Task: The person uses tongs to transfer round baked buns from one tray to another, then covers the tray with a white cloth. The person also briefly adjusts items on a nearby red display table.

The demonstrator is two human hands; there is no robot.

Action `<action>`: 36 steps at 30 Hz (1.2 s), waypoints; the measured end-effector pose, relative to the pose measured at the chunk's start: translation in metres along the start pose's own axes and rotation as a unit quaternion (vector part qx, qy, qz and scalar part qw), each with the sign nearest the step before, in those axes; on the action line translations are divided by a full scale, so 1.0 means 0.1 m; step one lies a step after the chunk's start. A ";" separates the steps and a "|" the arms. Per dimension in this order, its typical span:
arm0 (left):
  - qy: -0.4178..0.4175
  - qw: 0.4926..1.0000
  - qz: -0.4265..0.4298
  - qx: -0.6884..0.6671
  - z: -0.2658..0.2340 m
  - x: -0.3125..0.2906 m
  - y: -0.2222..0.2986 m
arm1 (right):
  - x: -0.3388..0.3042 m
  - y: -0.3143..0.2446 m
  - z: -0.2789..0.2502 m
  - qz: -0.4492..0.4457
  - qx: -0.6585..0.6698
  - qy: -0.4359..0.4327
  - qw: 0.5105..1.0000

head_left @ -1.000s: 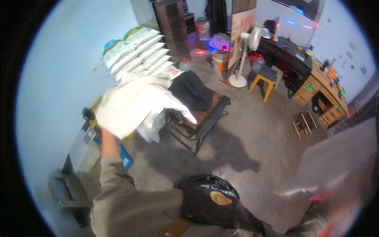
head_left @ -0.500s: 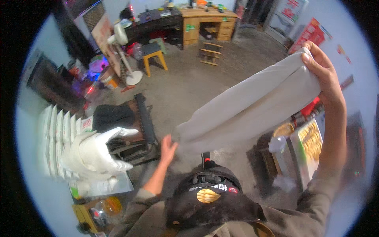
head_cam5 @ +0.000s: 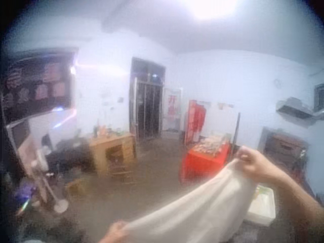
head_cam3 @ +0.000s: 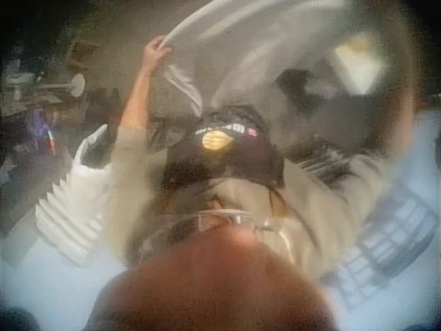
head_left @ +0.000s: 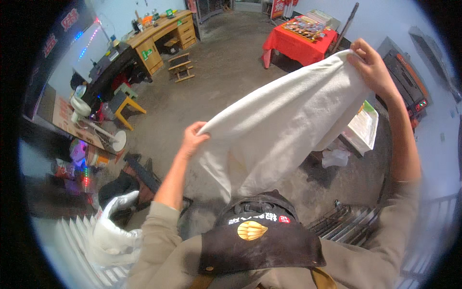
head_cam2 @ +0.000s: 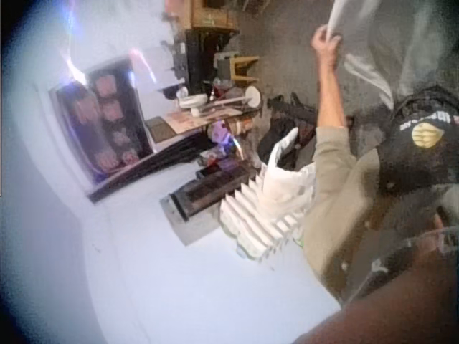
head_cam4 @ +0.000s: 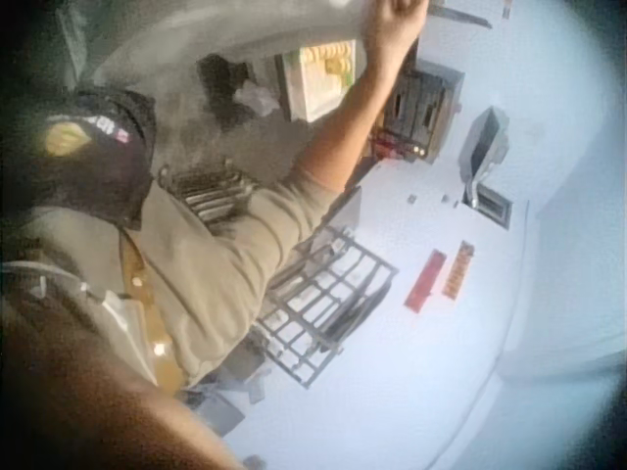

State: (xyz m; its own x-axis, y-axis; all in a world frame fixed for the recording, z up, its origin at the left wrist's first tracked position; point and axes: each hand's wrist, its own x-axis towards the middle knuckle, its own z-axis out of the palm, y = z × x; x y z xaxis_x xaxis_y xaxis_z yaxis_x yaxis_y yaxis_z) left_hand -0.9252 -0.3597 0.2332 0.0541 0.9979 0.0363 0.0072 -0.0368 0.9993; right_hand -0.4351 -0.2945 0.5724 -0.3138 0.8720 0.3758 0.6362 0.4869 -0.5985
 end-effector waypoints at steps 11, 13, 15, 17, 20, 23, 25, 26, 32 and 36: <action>-0.200 0.867 -0.185 0.417 0.41 0.50 1.20 | -0.87 0.91 -0.72 -0.097 0.068 -0.024 0.993; -0.216 0.832 -0.172 0.481 0.68 0.50 1.25 | -1.19 0.93 -0.74 -0.043 0.169 -0.051 0.983; -0.242 0.795 -0.100 0.548 1.15 0.44 1.32 | -1.40 1.00 -0.74 -0.113 0.160 -0.082 0.977; -0.222 0.823 -0.078 0.517 1.81 0.42 1.42 | -1.59 1.03 -0.68 -0.056 0.295 -0.191 0.935; -0.323 0.906 0.124 0.245 2.96 0.51 1.53 | -1.61 1.09 -0.42 -0.031 0.326 -0.188 0.926; -0.413 0.903 0.007 0.118 3.84 0.45 1.51 | -1.66 1.17 -0.16 -0.054 0.308 -0.156 0.937; -0.442 0.886 -0.031 0.133 4.09 0.55 1.48 | -1.80 1.36 -0.15 0.006 0.329 -0.148 0.933; -0.455 0.875 -0.064 0.152 4.16 0.59 1.44 | -1.86 1.45 -0.13 0.022 0.346 -0.137 0.928; -0.390 0.891 0.108 0.207 4.32 0.71 1.22 | -2.17 2.00 -0.11 0.337 0.529 -0.189 0.755; -0.312 0.912 0.192 0.185 4.50 0.78 1.14 | -2.41 2.05 -0.08 0.320 0.471 -0.280 0.773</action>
State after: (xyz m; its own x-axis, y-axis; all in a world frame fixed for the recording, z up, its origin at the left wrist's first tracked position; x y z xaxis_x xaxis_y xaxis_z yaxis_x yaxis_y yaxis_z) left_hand -0.4707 -0.3103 0.3457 0.6809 0.6867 0.2546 0.1985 -0.5077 0.8383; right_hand -0.2233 -0.4054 0.3646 -0.5702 0.7071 -0.4182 0.0746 -0.4624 -0.8835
